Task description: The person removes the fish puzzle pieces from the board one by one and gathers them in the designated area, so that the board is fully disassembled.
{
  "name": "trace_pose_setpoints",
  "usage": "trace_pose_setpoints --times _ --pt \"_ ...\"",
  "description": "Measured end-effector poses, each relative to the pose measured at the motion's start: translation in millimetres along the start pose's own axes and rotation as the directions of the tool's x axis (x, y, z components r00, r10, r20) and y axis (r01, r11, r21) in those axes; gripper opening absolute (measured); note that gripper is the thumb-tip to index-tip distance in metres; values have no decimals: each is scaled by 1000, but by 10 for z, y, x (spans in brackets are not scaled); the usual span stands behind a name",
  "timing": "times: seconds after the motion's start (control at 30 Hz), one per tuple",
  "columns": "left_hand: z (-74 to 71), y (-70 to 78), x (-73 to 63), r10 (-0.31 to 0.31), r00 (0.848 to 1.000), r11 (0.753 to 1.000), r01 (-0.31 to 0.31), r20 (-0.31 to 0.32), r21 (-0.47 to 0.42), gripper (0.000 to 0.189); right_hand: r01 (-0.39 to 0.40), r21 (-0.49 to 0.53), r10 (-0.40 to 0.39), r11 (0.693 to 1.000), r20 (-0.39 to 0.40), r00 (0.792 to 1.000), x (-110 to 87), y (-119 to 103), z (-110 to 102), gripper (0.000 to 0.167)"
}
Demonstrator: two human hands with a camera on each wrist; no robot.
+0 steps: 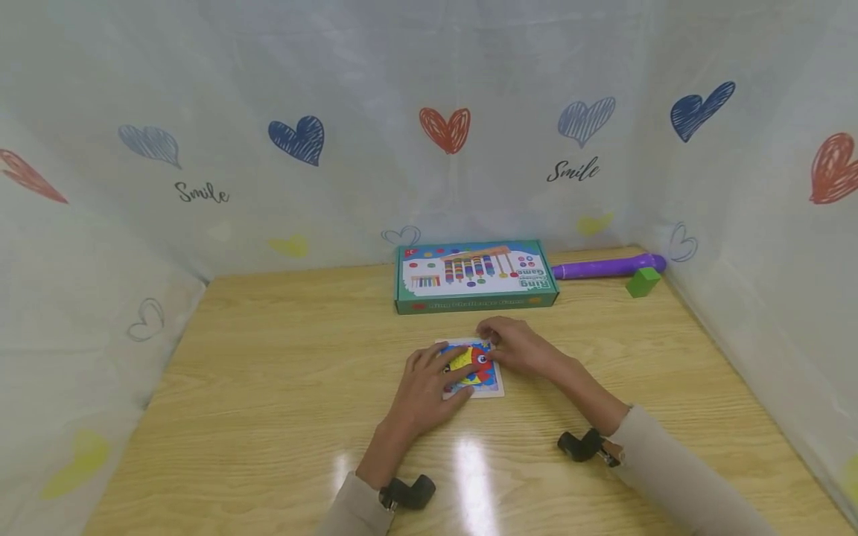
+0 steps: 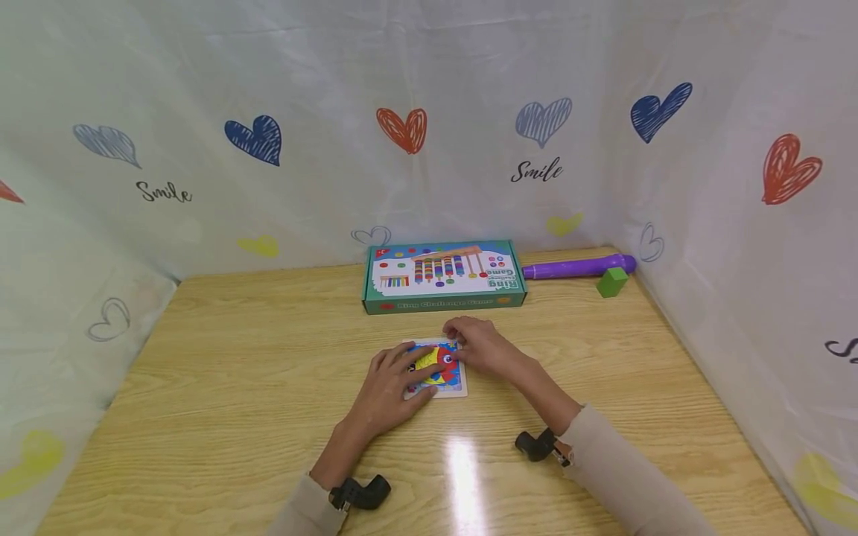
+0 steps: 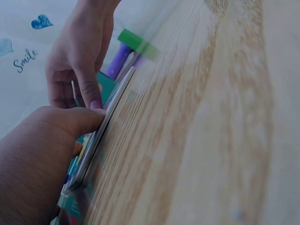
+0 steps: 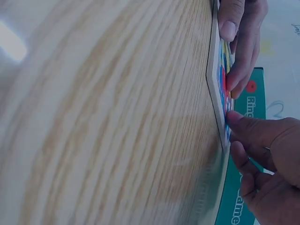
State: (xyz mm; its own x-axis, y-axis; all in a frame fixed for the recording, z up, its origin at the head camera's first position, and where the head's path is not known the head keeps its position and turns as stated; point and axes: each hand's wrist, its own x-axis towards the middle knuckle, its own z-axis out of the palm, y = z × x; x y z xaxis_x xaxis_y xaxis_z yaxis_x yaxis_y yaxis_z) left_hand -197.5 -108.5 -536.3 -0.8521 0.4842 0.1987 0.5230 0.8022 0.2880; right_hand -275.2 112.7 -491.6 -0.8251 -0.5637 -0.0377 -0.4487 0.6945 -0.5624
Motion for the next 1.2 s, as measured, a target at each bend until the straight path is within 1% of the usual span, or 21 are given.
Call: trace_pose_setpoints --times 0.2,0.27,0.37,0.57,0.73,1.07,1.2 --pt "-2 1 -2 -10 1000 1000 10 9 -9 43 66 -152 -70 986 -21 997 -43 -75 -48 40" --pt "-1 0 -1 -11 1000 1000 11 9 -7 43 70 -179 -76 981 -26 997 -57 -105 -60 42" --pt "3 -2 3 -10 1000 1000 10 11 -1 43 66 -193 -72 979 -27 997 -68 -128 -64 44" --pt "0 5 1 -7 1000 1000 7 16 6 44 32 -175 -35 984 -11 999 -53 -123 -47 45" --pt "-5 8 1 -13 1000 1000 13 22 13 43 17 -112 -15 994 21 1000 -34 -96 -36 44" --pt "-1 1 2 -6 1000 1000 6 18 -2 43 35 -4 -35 999 33 999 -14 2 -33 38" --pt "3 -6 2 -7 1000 1000 7 14 4 43 78 -1 -78 997 25 997 -16 23 -26 39"
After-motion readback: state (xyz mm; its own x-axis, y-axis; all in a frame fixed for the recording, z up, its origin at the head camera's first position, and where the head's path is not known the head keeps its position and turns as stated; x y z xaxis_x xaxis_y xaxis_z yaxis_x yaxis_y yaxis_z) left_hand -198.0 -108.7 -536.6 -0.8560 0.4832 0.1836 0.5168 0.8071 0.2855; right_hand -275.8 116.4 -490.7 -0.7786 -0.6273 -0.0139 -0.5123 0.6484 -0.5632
